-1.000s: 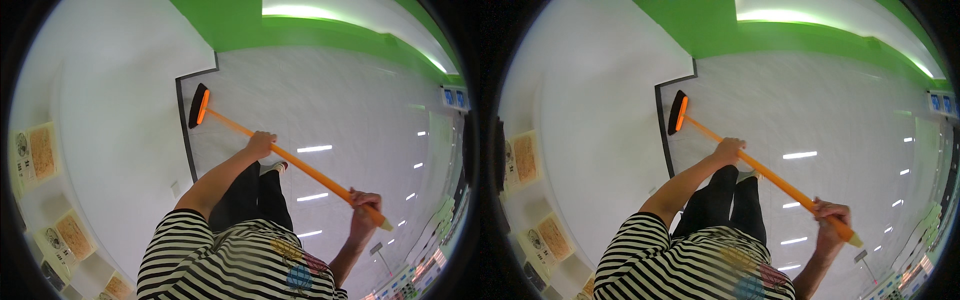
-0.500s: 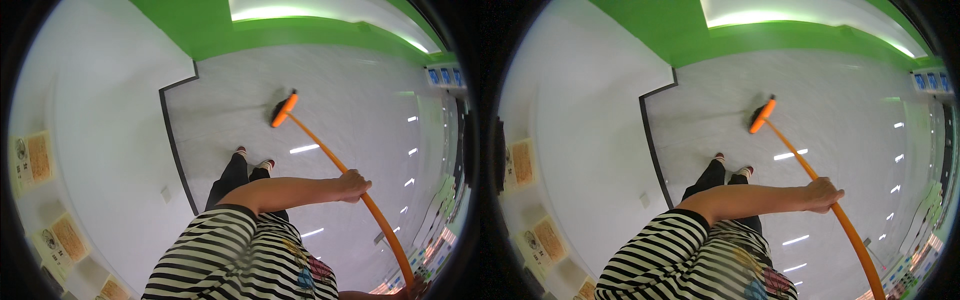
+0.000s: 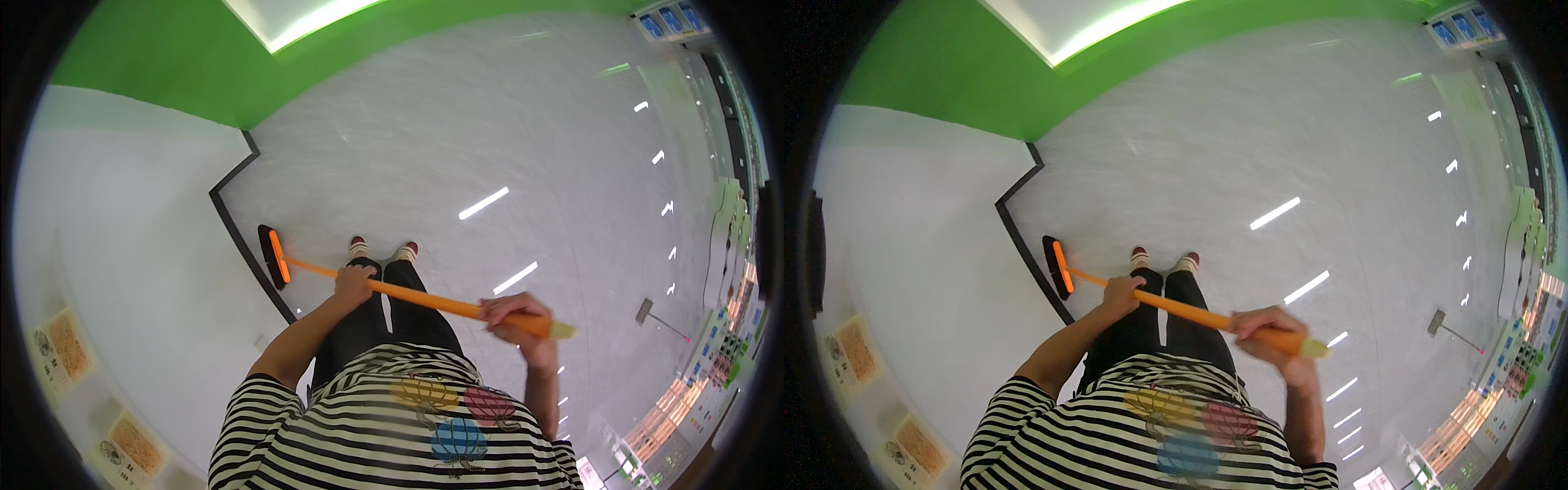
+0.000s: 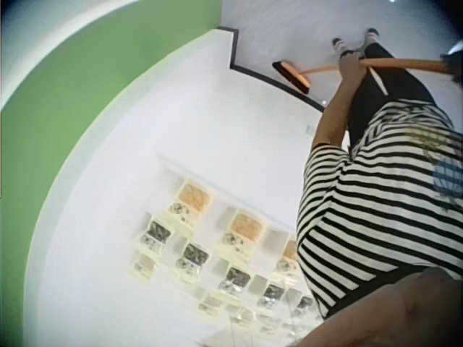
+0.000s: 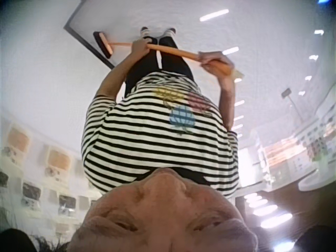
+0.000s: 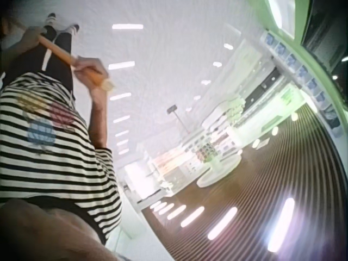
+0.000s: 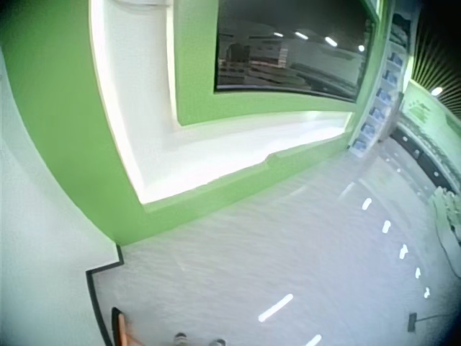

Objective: The person wipes the top of a table with a cloth and then sweeps the floor using a broom and a dustpan.

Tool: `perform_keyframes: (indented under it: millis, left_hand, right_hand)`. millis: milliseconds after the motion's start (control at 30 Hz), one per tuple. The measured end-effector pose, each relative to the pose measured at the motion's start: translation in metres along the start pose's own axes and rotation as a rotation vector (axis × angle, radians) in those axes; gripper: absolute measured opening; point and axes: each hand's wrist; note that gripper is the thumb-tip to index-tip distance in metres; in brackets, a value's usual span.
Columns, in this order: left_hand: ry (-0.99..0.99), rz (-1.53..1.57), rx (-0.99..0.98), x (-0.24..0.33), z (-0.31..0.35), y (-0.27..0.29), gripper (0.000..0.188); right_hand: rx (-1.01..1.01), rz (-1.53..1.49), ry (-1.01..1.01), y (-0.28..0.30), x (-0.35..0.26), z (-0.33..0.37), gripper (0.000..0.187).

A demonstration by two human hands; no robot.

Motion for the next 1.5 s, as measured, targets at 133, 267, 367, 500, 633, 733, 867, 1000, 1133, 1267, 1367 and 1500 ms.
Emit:
perform_keyframes:
  millis: [133, 267, 367, 500, 633, 733, 867, 1000, 1133, 1267, 1367, 1500]
  left_hand:
    - [-0.13, 0.161, -0.037, 0.102, -0.056, -0.004, 0.032]
    - [-0.616, 0.328, 0.08, 0.251, -0.108, 0.014, 0.02]
    - [-0.783, 0.364, 0.068, 0.319, -0.143, 0.023, 0.014]
    - [-0.948, 0.39, 0.114, 0.36, -0.156, 0.048, 0.012]
    - [-0.927, 0.176, 0.049, 0.36, -0.132, 0.097, 0.018]
    - [-0.831, 0.215, 0.077, 0.306, -0.127, 0.109, 0.02]
    - [-0.472, 0.1, 0.075, 0.194, -0.135, 0.125, 0.024]
    - [-0.224, 0.049, 0.147, 0.08, -0.144, 0.148, 0.023]
    - [0.014, 0.103, 0.156, 0.004, -0.168, 0.176, 0.018]
    - [0.041, 0.28, 0.343, -0.035, -0.215, 0.221, 0.019]
    - [0.042, 0.313, 0.439, -0.051, -0.257, 0.275, 0.02]
    - [0.056, 0.25, 0.473, -0.071, -0.304, 0.323, 0.022]
  right_hand:
    - [0.263, 0.209, 0.233, 0.07, -0.044, 0.05, 0.024]
    - [0.543, 0.478, 0.459, 0.112, -0.114, 0.128, 0.021]
    - [0.549, 0.681, 0.56, 0.101, -0.14, 0.157, 0.017]
    - [0.467, 0.852, 0.7, 0.093, -0.142, 0.178, 0.019]
    - [0.61, 0.704, 0.806, 0.126, -0.144, 0.231, 0.022]
    - [0.955, 0.439, 0.672, 0.141, -0.134, 0.198, 0.03]
    - [0.63, -0.173, 0.522, 0.133, -0.119, 0.053, 0.033]
    - [0.133, -0.219, 0.351, 0.105, -0.105, -0.1, 0.04]
    - [-0.082, -0.145, 0.311, 0.039, -0.136, -0.226, 0.032]
    - [-0.191, -0.031, 0.366, -0.014, -0.193, -0.306, 0.032]
    - [-0.17, 0.075, 0.397, -0.031, -0.22, -0.359, 0.034]
    - [-0.175, 0.024, 0.41, -0.02, -0.234, -0.414, 0.033]
Point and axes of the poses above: each hand's wrist, its own z-axis away from the middle knuckle, its own y-axis out of the back of the hand, x = y × z, and after that the axes turned 5 degrees about -x, right-handed
